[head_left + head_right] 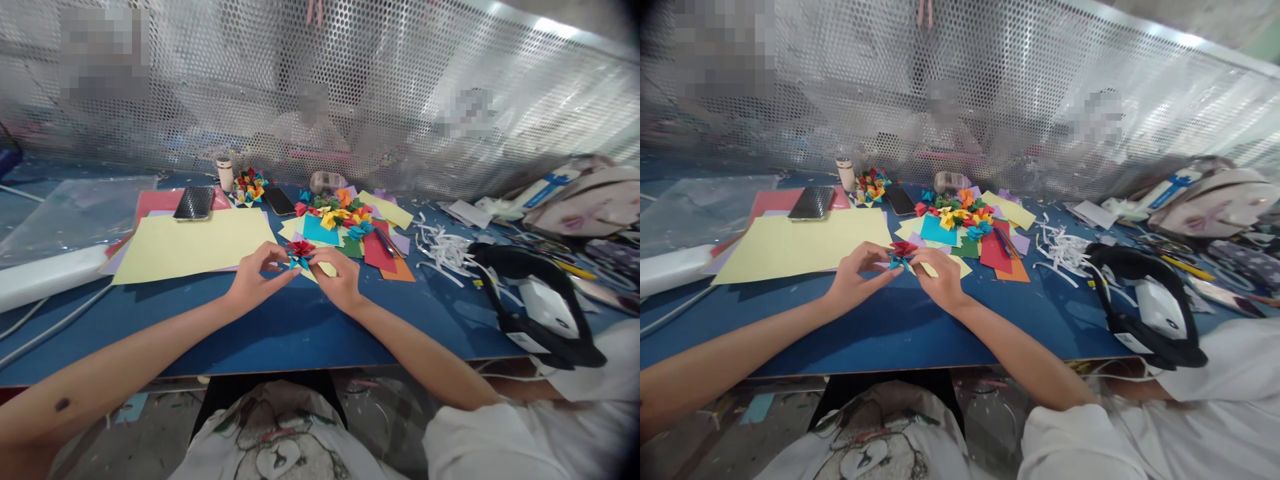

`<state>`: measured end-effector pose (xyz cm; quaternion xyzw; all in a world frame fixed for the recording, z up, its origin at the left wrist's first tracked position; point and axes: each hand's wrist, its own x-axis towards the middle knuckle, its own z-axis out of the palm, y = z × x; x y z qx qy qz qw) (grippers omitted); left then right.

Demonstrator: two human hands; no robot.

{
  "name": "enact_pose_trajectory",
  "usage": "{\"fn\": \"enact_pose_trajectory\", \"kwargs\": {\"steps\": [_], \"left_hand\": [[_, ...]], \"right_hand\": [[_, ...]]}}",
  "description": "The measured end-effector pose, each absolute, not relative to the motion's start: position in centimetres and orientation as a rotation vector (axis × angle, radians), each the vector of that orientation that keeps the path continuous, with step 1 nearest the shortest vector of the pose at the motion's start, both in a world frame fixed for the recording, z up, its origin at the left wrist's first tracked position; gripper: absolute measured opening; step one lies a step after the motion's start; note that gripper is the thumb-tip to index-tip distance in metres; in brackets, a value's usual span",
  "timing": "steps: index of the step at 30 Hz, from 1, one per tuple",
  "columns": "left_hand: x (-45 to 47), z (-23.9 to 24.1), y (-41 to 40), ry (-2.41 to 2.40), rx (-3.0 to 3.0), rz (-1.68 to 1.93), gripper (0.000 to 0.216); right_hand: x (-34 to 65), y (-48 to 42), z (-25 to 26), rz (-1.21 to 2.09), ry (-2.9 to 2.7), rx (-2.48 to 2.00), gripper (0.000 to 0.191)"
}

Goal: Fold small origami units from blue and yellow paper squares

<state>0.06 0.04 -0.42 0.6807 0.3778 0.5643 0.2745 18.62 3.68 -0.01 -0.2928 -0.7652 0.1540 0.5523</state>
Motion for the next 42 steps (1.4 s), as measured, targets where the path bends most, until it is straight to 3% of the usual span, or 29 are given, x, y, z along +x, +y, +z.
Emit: {"fn": "enact_pose_trajectory", "kwargs": {"steps": [5,9,12,19,23,32,37,42], "left_hand": [[-0.1,-0.2,0.3,1.083,1.781,1.500,0.016],[-0.2,-0.4,0.8,1.117,1.703,1.492,0.019],[-0.2,-0.7,1.1,1.119,1.655,1.467,0.021],[-0.5,-1.0,2.0,1.129,1.602,1.382,0.040],[-0.5,-1.2,2.3,1.159,1.642,1.357,0.048],[-0.6,-1.5,2.3,1.090,1.687,1.290,0.023],[-0.6,-1.7,2.8,1.063,1.606,1.227,0.029],[-0.3,-1.8,2.8,1.025,1.517,1.171,0.035]], "right_hand": [[18.9,3.1,0.5,0.506,-1.849,-0.715,0.009],[18.8,3.2,0.3,0.698,-1.829,-0.740,0.027],[18.4,3.5,-0.2,0.793,-1.734,-0.819,0.024],[18.3,4.3,-0.5,0.891,-1.657,-0.881,0.038],[18.4,4.5,-0.7,0.878,-1.676,-0.872,0.037],[18.4,4.3,-0.3,0.814,-1.722,-0.869,0.039],[18.4,5.0,-0.6,0.949,-1.737,-0.899,0.029],[18.2,5.4,-1.3,1.050,-1.676,-0.937,0.033]]}}
